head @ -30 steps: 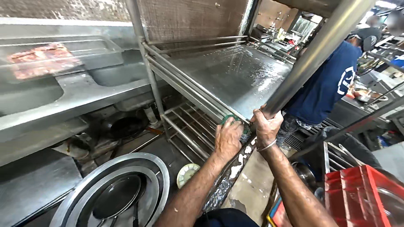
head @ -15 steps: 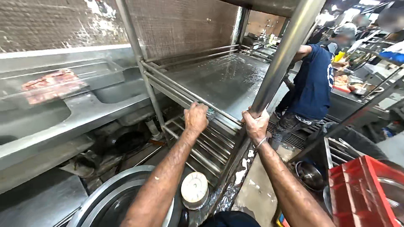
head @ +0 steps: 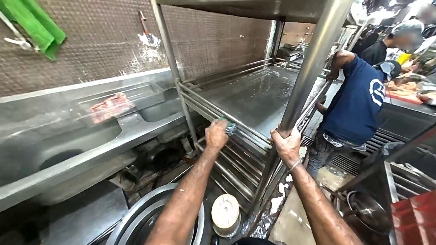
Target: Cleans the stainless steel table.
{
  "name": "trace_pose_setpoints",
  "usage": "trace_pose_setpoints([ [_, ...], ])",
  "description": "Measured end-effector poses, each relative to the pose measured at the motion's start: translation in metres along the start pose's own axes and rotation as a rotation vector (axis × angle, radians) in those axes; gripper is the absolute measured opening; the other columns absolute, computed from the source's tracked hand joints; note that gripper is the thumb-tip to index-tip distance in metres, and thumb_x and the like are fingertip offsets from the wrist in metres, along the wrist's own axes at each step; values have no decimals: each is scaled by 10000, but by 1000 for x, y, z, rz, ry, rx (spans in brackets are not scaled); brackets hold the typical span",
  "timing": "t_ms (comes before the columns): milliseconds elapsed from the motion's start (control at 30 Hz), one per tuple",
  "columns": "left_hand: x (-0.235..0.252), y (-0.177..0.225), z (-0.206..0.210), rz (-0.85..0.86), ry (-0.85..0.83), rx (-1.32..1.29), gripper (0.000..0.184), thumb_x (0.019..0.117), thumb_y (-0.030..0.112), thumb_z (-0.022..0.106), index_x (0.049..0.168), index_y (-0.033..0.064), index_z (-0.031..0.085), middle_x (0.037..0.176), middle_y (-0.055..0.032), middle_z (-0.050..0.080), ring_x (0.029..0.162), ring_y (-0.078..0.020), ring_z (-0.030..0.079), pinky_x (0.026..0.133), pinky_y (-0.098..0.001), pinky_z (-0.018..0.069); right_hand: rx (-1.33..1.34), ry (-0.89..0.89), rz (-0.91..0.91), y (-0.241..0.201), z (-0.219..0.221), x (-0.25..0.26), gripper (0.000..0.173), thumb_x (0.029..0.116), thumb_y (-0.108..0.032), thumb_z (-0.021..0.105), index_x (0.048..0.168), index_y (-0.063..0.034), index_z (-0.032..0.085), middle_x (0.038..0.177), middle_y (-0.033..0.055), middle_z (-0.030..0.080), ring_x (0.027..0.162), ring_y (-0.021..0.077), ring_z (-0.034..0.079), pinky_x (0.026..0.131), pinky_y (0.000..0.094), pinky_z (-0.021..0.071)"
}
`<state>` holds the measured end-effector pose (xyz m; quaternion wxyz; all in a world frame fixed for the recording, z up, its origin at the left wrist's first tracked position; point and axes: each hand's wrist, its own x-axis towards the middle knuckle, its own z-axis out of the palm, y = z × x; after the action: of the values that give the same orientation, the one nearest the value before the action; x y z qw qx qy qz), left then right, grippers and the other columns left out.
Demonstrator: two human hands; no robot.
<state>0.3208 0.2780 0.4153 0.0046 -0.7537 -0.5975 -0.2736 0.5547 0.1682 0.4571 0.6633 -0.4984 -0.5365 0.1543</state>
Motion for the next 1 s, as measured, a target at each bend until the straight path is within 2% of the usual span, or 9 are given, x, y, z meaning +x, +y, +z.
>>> trace_pose_setpoints([
  [100,-3,-10,11,-187,45,-263,569,853,-12,675,1401,133,625,1425,-105,618,1315,-352,576,1051,-626,475,-77,-27,35,-1,-4,-7,405,841,-241,738,1195,-89,616,757,29,661,574,145,621,521,343,543],
  [200,-39,4,33,-407,112,-683,455,864,45,730,1312,57,648,1194,-175,707,1095,-328,689,959,-583,550,-77,37,-10,0,3,-5,348,839,-232,740,1130,-86,619,724,-13,645,569,97,618,525,299,548],
  [333,-58,18,57,-575,225,-1054,532,860,47,795,1351,1,596,1196,-175,705,1085,-246,701,978,-474,576,-101,117,-48,6,7,-3,370,799,-229,750,1087,-36,621,735,-26,660,584,74,646,545,286,582],
  [467,-33,27,62,-533,346,-950,516,875,59,767,1349,-30,583,1333,-191,631,1200,-270,640,1053,-473,521,-45,148,-88,11,10,-5,359,797,-186,742,1063,11,601,728,-10,682,578,97,674,546,283,607],
  [600,-23,27,73,-392,463,-836,523,756,-47,746,1268,-68,643,1383,-224,591,1237,-315,619,1047,-467,530,-62,208,-117,9,12,-5,370,795,-147,735,1065,61,588,791,-17,690,623,69,687,583,257,623],
  [767,2,-5,85,-301,549,-836,445,724,-46,725,1168,-62,697,1286,-196,655,1148,-298,664,994,-453,558,17,196,-162,10,11,-7,305,808,-21,711,1083,-37,581,770,-74,702,586,84,680,535,267,617],
  [833,18,-23,80,-335,561,-880,424,734,-35,732,1158,-42,706,1253,-174,671,1115,-267,676,977,-436,566,20,142,-150,11,8,-6,260,859,-10,688,1083,-113,606,776,-85,712,592,82,680,543,256,612],
  [900,39,-48,71,-390,534,-825,408,767,-33,733,1172,-49,698,1281,-197,653,1143,-312,659,995,-484,548,8,111,-142,16,5,-7,210,908,-43,664,1056,-188,628,764,-93,714,597,68,674,561,236,600],
  [1000,93,-103,58,-506,485,-686,418,788,-42,717,1201,-81,673,1338,-252,609,1215,-396,613,1033,-553,507,-26,104,-155,19,2,-4,168,943,-72,639,1053,-199,626,762,-84,710,601,76,673,564,241,594],
])
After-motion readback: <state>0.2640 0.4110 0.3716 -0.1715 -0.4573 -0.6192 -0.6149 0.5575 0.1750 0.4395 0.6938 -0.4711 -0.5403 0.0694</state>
